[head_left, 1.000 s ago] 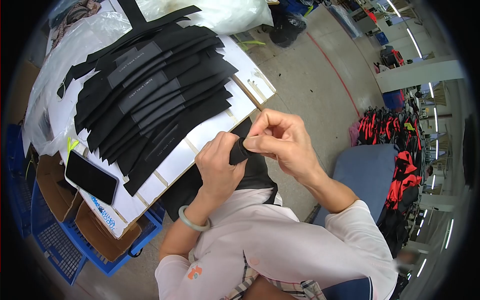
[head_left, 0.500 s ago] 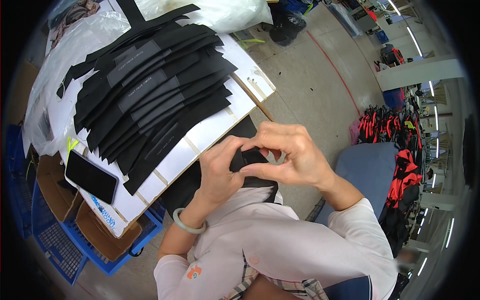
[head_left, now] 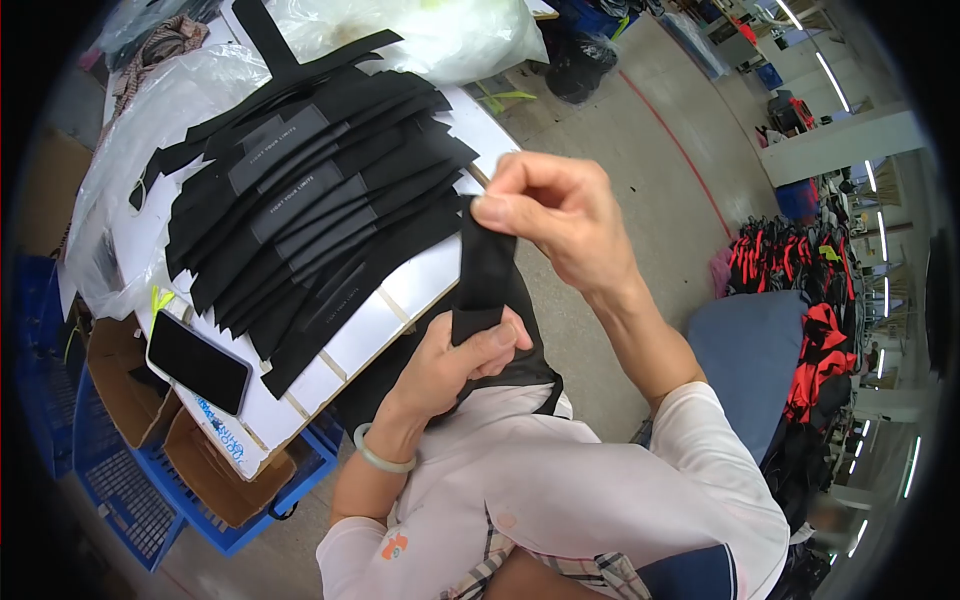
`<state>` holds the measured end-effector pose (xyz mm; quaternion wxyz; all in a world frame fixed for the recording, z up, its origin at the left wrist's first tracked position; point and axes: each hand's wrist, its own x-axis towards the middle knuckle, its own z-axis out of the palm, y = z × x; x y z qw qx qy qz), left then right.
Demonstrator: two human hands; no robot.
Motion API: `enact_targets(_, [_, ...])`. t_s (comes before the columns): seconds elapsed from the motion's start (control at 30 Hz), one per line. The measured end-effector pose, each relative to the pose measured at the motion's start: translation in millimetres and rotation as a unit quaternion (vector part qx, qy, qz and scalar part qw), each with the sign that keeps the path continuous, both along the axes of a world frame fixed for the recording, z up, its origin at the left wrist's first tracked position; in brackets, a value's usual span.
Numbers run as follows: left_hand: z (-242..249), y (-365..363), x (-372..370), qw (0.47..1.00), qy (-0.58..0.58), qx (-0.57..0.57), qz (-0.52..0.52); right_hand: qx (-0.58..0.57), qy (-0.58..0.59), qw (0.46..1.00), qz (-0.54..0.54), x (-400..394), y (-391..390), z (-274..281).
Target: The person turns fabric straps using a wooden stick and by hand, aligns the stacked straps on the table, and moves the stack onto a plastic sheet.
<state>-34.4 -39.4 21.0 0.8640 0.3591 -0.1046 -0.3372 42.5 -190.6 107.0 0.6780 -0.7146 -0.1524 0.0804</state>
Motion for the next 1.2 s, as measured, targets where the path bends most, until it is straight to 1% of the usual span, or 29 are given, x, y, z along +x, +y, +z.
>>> enact_targets(0.07, [0, 1, 3, 0.997, 0.032, -0.064, -0.002, 0.049, 0.010, 0.999, 0.004, 20, 9, -6])
enact_targets(0.1, [1, 1, 5, 0.995, 0.041, -0.093, -0.005, 0.050, 0.038, 0.998, 0.005, 30, 9, -3])
enact_targets(0.17, [2, 0, 9, 0.988, 0.058, -0.144, -0.002, 0.020, 0.035, 0.999, 0.021, 54, 12, -6])
enact_targets(0.2, [4, -1, 12, 0.986, 0.071, -0.151, 0.013, -0.003, 0.042, 0.998, 0.036, 59, 14, -5])
enact_targets(0.27, [8, 0, 21, 0.980, 0.095, -0.167, 0.045, -0.016, 0.072, 0.993, 0.092, 61, 15, -6])
enact_targets(0.3, [8, 1, 27, 0.981, 0.082, -0.159, 0.068, -0.025, 0.087, 0.989, 0.121, 60, 13, -10])
enact_targets(0.33, [5, 3, 34, 0.980, 0.086, -0.161, 0.076, -0.078, 0.073, 0.984, 0.146, 55, 13, -17])
enact_targets(0.4, [7, 1, 42, 0.989, 0.056, -0.086, 0.103, -0.171, 0.118, 0.965, 0.162, 41, 13, -21])
enact_targets(0.43, [9, -1, 41, 0.992, 0.018, -0.075, 0.096, -0.203, 0.106, 0.967, 0.109, 40, 12, -14])
enact_targets(0.47, [15, -2, 36, 0.993, 0.019, -0.044, 0.107, -0.144, 0.095, 0.982, 0.069, 46, 8, -25])
enact_targets(0.53, [9, -3, 26, 0.991, 0.022, -0.009, 0.134, -0.033, 0.102, 0.994, 0.029, 51, 7, -20])
enact_targets(0.57, [6, -2, 24, 0.991, 0.012, -0.002, 0.135, -0.017, 0.106, 0.993, 0.049, 54, 3, -23])
enact_targets(0.63, [-1, -2, 20, 0.990, -0.005, 0.010, 0.142, 0.022, 0.131, 0.991, 0.017, 53, 8, -31])
enact_targets(0.73, [-5, -12, 22, 0.978, 0.038, -0.022, 0.204, 0.101, 0.177, 0.979, -0.005, 56, 13, -39])
enact_targets(0.8, [-6, -13, 23, 0.973, 0.048, -0.011, 0.225, 0.142, 0.195, 0.970, -0.004, 55, 17, -38])
enact_targets(0.93, [-7, -18, 24, 0.963, 0.037, 0.008, 0.268, 0.068, 0.140, 0.988, 0.020, 64, 13, -44])
enact_targets(1.0, [-10, -24, 25, 0.954, 0.034, 0.014, 0.297, 0.049, 0.136, 0.989, 0.014, 67, 7, -53])
enact_targets(1.07, [-17, -30, 25, 0.942, 0.018, 0.020, 0.335, 0.066, 0.150, 0.986, 0.024, 61, 16, -45])
enact_targets(1.1, [-16, -31, 25, 0.930, 0.021, 0.023, 0.365, 0.086, 0.167, 0.981, 0.053, 53, 20, -34])
enact_targets(1.13, [-16, -33, 26, 0.919, 0.027, 0.024, 0.392, 0.040, 0.160, 0.985, 0.052, 46, 23, -27])
enact_targets(1.17, [-18, -34, 28, 0.903, 0.019, 0.042, 0.428, 0.027, 0.168, 0.984, 0.049, 38, 25, -30])
enact_targets(1.2, [-19, -31, 30, 0.897, -0.003, 0.067, 0.437, 0.013, 0.174, 0.984, 0.042, 36, 29, -32])
